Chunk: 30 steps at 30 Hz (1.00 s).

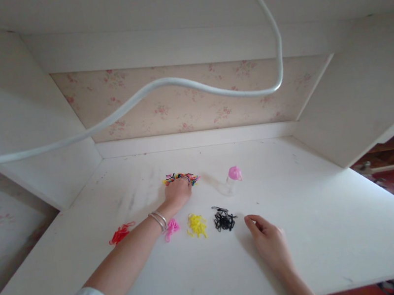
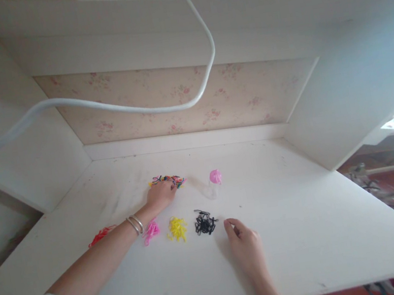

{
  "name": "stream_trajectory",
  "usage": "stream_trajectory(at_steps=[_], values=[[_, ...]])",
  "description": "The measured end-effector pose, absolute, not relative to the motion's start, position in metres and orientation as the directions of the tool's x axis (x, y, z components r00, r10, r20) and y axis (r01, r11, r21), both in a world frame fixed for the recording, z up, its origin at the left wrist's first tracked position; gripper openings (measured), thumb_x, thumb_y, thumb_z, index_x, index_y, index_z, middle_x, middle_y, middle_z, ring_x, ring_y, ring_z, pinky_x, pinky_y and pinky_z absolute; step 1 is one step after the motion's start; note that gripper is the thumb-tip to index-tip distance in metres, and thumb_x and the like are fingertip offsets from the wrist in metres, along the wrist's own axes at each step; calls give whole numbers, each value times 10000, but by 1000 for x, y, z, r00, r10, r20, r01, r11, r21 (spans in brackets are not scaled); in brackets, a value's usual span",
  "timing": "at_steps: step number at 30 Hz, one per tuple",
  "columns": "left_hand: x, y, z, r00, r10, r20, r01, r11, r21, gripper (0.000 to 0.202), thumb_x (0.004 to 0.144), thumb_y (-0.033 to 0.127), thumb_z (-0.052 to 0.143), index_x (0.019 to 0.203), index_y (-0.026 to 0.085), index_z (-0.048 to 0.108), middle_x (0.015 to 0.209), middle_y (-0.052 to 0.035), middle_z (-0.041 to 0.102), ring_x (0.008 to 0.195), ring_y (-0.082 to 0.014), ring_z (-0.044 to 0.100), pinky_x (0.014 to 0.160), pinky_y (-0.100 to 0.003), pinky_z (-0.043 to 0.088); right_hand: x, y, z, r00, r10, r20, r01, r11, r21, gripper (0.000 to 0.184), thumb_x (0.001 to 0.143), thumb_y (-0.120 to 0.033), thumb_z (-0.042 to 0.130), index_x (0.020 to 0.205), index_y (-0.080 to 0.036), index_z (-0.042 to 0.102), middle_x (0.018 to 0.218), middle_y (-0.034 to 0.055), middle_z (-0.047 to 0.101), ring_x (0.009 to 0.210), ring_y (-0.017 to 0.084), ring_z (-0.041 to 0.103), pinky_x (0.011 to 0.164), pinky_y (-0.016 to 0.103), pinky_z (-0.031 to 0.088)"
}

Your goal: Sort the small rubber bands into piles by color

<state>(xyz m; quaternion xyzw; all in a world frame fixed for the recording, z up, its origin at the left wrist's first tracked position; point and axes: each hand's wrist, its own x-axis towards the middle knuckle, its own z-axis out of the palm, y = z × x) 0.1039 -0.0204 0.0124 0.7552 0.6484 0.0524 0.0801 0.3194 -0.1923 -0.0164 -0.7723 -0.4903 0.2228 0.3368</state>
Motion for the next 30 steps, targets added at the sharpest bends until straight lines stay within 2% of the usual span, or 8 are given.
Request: stream_trajectory(at_steps=[4, 11, 16, 23, 27, 30], values=[[104, -20, 13, 151, 988, -25, 969, -143, 201, 328, 872, 340, 390, 936, 218, 687, 945, -96, 698, 895, -214, 632, 783, -325, 451, 320, -192, -16, 421, 907, -26, 604, -301, -738, 426, 821, -525, 400, 874, -220, 692, 524, -20, 550, 495, 134, 483, 505, 224, 337], [92, -22, 17, 183, 982, -40, 957, -169, 235, 254, 809, 247, 461, 873, 268, 706, 920, -26, 711, 885, -187, 633, 734, -268, 461, 320, -192, -17, 419, 908, -29, 590, -296, -751, 424, 818, -527, 408, 871, -216, 691, 538, -16, 557, 517, 137, 491, 514, 223, 340], [84, -25, 17, 185, 981, -55, 956, -166, 240, 248, 803, 266, 478, 904, 254, 704, 937, -43, 710, 860, -190, 638, 754, -279, 457, 320, -192, -17, 415, 909, -31, 593, -296, -748, 419, 819, -521, 408, 874, -217, 691, 544, -11, 570, 525, 143, 495, 519, 227, 340], [72, -22, 19, 194, 979, -70, 958, -174, 226, 243, 737, 267, 534, 908, 278, 706, 941, -39, 705, 854, -208, 645, 707, -272, 465, 320, -192, -18, 419, 908, -27, 603, -300, -739, 425, 818, -529, 414, 880, -215, 694, 550, -14, 572, 524, 139, 509, 523, 227, 346], [73, -21, 19, 221, 973, -63, 954, -202, 220, 249, 786, 335, 494, 913, 290, 703, 915, -31, 708, 864, -205, 645, 726, -279, 467, 320, -193, -18, 418, 908, -23, 602, -296, -742, 426, 819, -532, 412, 875, -219, 695, 558, -14, 579, 534, 139, 519, 530, 226, 349], [79, -22, 16, 231, 972, -45, 954, -217, 205, 286, 828, 356, 448, 915, 253, 700, 946, -60, 697, 915, -218, 629, 755, -299, 464, 320, -192, -18, 422, 906, -24, 601, -299, -741, 430, 820, -537, 409, 874, -221, 695, 544, -18, 569, 515, 136, 507, 517, 227, 341]])
